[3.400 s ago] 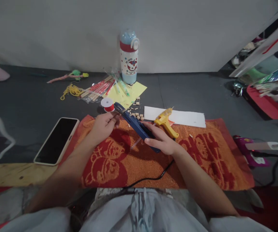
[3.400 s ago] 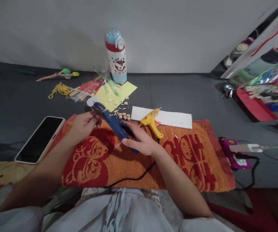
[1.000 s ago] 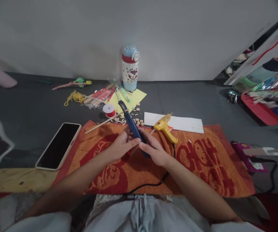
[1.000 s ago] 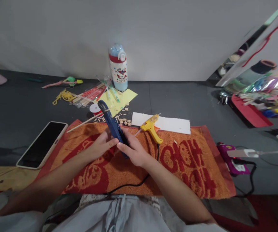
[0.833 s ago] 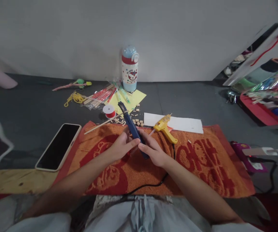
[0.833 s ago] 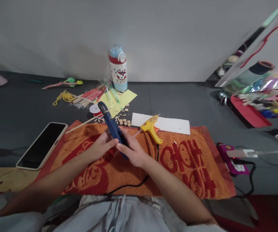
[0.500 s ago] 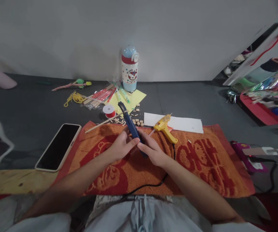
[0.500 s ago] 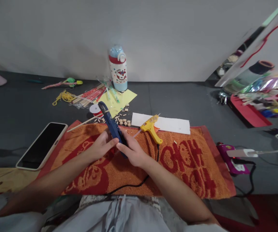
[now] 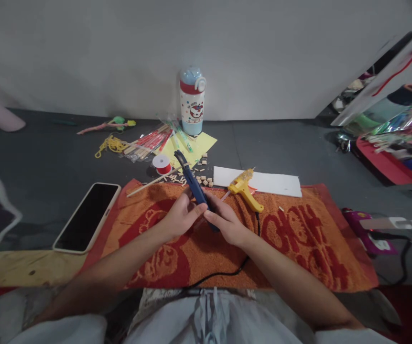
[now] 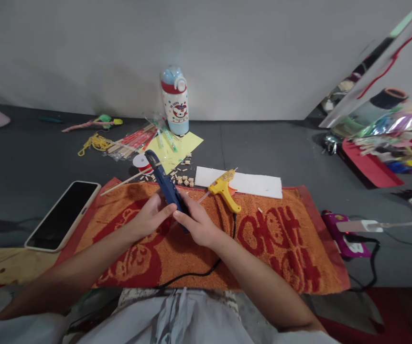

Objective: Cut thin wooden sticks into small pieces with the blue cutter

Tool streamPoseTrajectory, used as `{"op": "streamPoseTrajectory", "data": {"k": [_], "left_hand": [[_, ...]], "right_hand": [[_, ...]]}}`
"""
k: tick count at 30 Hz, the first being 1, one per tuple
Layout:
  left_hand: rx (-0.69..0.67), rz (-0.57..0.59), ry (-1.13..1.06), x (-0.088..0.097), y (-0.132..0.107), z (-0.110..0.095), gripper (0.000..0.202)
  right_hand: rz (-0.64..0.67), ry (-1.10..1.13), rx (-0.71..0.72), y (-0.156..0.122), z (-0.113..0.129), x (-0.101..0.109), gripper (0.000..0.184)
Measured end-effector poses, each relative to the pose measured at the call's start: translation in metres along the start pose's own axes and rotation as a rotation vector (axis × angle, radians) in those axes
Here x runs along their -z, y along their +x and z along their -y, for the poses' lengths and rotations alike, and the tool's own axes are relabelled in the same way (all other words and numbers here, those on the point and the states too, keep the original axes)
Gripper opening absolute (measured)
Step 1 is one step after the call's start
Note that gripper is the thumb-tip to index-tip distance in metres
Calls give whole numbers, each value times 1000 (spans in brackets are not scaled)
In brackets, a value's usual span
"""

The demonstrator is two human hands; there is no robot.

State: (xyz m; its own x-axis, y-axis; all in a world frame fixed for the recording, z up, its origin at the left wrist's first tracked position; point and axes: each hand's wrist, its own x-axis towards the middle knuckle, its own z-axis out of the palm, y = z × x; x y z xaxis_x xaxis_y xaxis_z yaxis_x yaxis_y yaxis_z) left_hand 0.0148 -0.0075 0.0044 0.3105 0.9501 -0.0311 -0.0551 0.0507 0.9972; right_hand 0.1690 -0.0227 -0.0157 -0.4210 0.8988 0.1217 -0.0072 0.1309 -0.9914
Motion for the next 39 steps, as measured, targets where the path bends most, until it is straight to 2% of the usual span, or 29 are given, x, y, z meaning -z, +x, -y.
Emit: {"op": "streamPoseTrajectory", "data": {"k": [7,13,21,25,28,30,33,35,37,39], "left_hand": [[17,0,-14,0,1,-3,53],[213,134,-83,2,0,-8,55],[169,104,-116,4,0,-9,57],[177,102,-79,7,2,-12,58],[100,88,36,14,3,-17,49],[23,17,213,20,3,-22,38],[-186,-180,599,29,2,-27,24],[-353,-317,776,37,2,-29,17],[-468,-406,853,46,5,-30,17],[-475,-376,877,55,10,-28,27]], "right_hand": [[6,23,-4,1,3,1,63],[64,45,-82,1,6,4,60],[151,-10,-127,1,15,11,77],[129,15,-141,1,18,9,73],[69,12,-105,-1,17,10,72],[20,-32,-88,-1,17,13,73],[-32,-169,-118,-1,18,20,79],[-48,-254,-121,0,19,22,83],[-31,-288,-110,-1,20,23,84],[7,-290,-95,-2,20,23,83]]}}
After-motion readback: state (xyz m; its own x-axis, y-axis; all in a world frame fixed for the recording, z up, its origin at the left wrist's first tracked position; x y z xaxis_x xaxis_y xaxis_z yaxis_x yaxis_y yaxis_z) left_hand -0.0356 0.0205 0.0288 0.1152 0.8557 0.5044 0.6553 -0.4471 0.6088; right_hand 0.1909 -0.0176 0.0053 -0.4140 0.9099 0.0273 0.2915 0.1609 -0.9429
